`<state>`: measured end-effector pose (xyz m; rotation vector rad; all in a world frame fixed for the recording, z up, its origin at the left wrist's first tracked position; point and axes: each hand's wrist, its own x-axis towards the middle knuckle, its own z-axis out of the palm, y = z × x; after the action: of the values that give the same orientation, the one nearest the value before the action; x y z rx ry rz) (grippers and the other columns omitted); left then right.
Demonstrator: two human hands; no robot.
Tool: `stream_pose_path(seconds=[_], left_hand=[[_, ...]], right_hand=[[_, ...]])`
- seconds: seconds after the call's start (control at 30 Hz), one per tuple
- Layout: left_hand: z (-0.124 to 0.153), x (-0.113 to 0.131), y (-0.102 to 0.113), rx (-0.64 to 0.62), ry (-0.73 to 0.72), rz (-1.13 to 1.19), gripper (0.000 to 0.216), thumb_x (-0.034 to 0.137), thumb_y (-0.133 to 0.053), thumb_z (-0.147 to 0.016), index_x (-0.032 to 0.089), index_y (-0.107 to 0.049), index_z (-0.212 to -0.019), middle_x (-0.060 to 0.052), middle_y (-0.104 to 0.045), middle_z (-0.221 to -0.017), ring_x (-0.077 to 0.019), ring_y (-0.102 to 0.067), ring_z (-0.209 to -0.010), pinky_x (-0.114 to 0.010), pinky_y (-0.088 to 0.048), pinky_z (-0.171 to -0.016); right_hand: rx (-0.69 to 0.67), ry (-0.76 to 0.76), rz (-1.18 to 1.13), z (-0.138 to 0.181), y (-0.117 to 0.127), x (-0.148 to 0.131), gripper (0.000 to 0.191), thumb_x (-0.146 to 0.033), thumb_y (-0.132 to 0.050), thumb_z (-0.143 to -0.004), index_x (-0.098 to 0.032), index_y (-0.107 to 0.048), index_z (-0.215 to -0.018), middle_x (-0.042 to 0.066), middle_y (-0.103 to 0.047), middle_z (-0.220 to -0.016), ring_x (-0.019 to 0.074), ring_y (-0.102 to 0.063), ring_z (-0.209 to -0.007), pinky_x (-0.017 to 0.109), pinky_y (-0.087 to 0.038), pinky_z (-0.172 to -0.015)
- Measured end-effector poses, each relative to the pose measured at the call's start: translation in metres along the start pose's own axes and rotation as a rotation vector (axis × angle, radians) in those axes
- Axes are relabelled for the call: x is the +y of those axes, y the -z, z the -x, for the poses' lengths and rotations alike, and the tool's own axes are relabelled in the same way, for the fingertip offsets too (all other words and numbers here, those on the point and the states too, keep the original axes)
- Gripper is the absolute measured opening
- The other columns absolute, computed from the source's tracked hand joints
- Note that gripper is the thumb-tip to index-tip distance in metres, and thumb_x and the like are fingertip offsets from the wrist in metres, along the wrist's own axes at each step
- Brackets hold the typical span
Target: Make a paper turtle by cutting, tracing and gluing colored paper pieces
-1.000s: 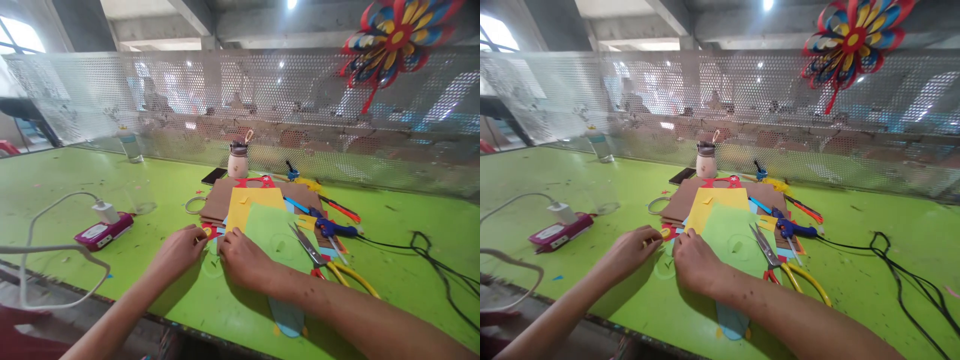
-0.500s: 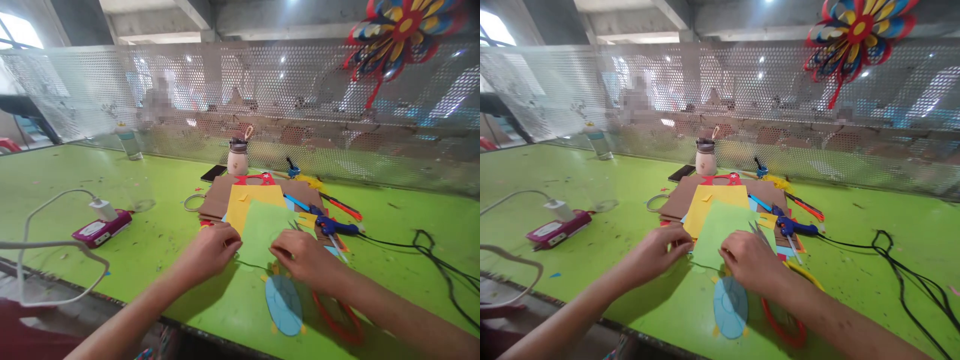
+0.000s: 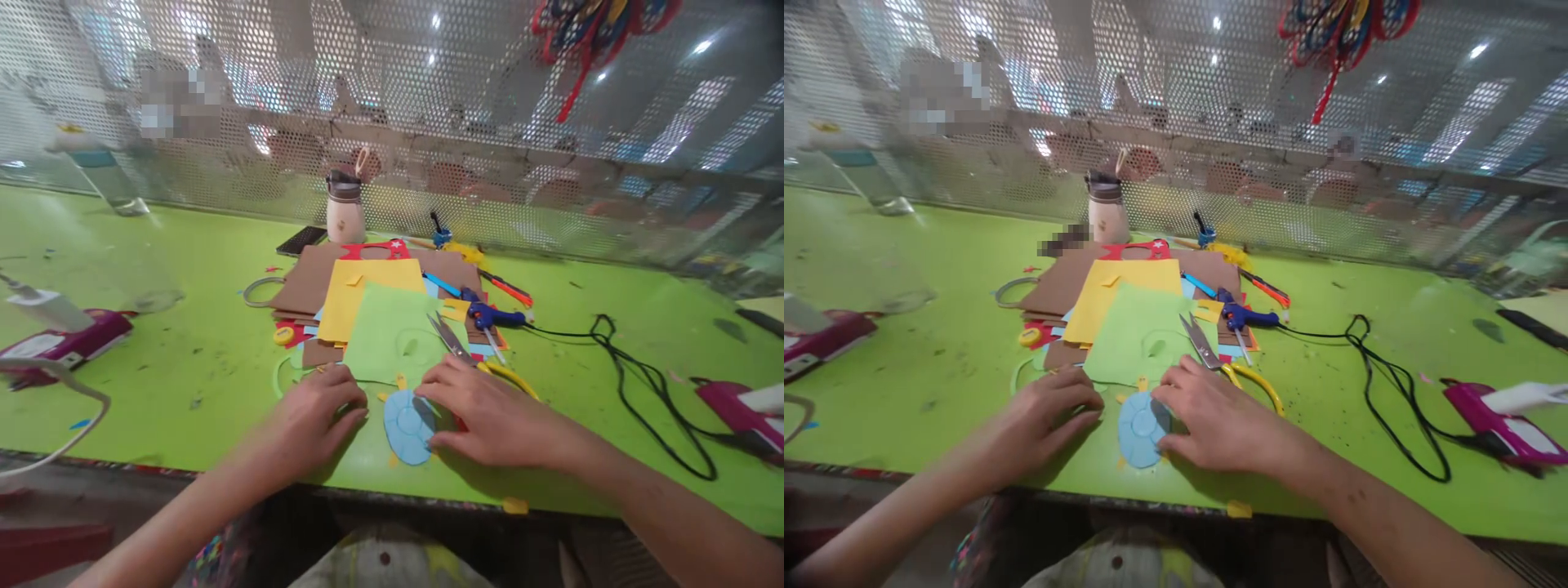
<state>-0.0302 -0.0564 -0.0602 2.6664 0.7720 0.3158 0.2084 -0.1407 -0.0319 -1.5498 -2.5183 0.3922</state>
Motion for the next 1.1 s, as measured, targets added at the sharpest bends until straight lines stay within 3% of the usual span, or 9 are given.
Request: stream_pose_path(seconds=[0.27,0.47,0.8,0.97,1.1], left_hand=[[0.003,0.000,-0.009,0.056,0.055,0.036,0.025,0.027,-0.042,-0.091,0.016,-0.064,-0.089,-0.008,-0.056,-0.089,-0.0230,-0.054,-0.086,-0.037,-0.043,-0.078],[0.001,0.016,-0.010,0.056,0.125,0.003,0.027,0.034,-0.049,-0.088,0.016,-0.061,-0.104,-0.010,-0.055,-0.101,-0.0267,-0.052,-0.095,-0.043,-0.042,-0.084],[-0.022,0.040,-0.013,0.032,0.218,-0.028,0.023,0.035,-0.053,-0.082,0.017,-0.060,-0.095,-0.010,-0.053,-0.097,-0.0286,-0.050,-0.096,-0.043,-0.041,-0.084],[-0.024,0.040,-0.011,0.055,0.239,0.165,0.013,0.027,-0.061,-0.072,0.018,-0.057,-0.081,-0.006,-0.053,-0.090,-0.0253,-0.048,-0.090,-0.038,-0.037,-0.080],[-0.024,0.034,-0.016,0.062,0.316,0.437,0.012,0.020,-0.060,-0.067,0.020,-0.049,-0.070,0.002,-0.048,-0.069,-0.0167,-0.044,-0.066,-0.030,-0.033,-0.061]], right_hand=[[-0.064,0.069,0.011,-0.019,-0.004,-0.004,0.058,-0.039,-0.074,-0.072,-0.016,-0.053,-0.121,0.012,-0.056,-0.117,0.0296,-0.049,-0.108,0.044,-0.047,-0.088],[-0.099,-0.005,-0.088,-0.021,-0.006,0.000,0.061,-0.039,-0.076,-0.069,-0.019,-0.052,-0.121,0.010,-0.053,-0.112,0.0276,-0.051,-0.105,0.041,-0.049,-0.083],[-0.042,-0.100,-0.265,-0.017,-0.012,-0.002,0.074,-0.038,-0.078,-0.063,-0.026,-0.046,-0.129,0.007,-0.049,-0.110,0.0290,-0.048,-0.110,0.045,-0.046,-0.088],[0.055,-0.098,-0.317,-0.011,-0.015,-0.003,0.075,-0.031,-0.078,-0.064,-0.024,-0.045,-0.131,0.008,-0.047,-0.113,0.0281,-0.047,-0.111,0.043,-0.044,-0.092],[0.116,-0.075,-0.386,-0.010,-0.018,-0.002,0.065,-0.024,-0.071,-0.072,-0.023,-0.046,-0.132,0.009,-0.048,-0.114,0.0257,-0.049,-0.109,0.041,-0.042,-0.095]])
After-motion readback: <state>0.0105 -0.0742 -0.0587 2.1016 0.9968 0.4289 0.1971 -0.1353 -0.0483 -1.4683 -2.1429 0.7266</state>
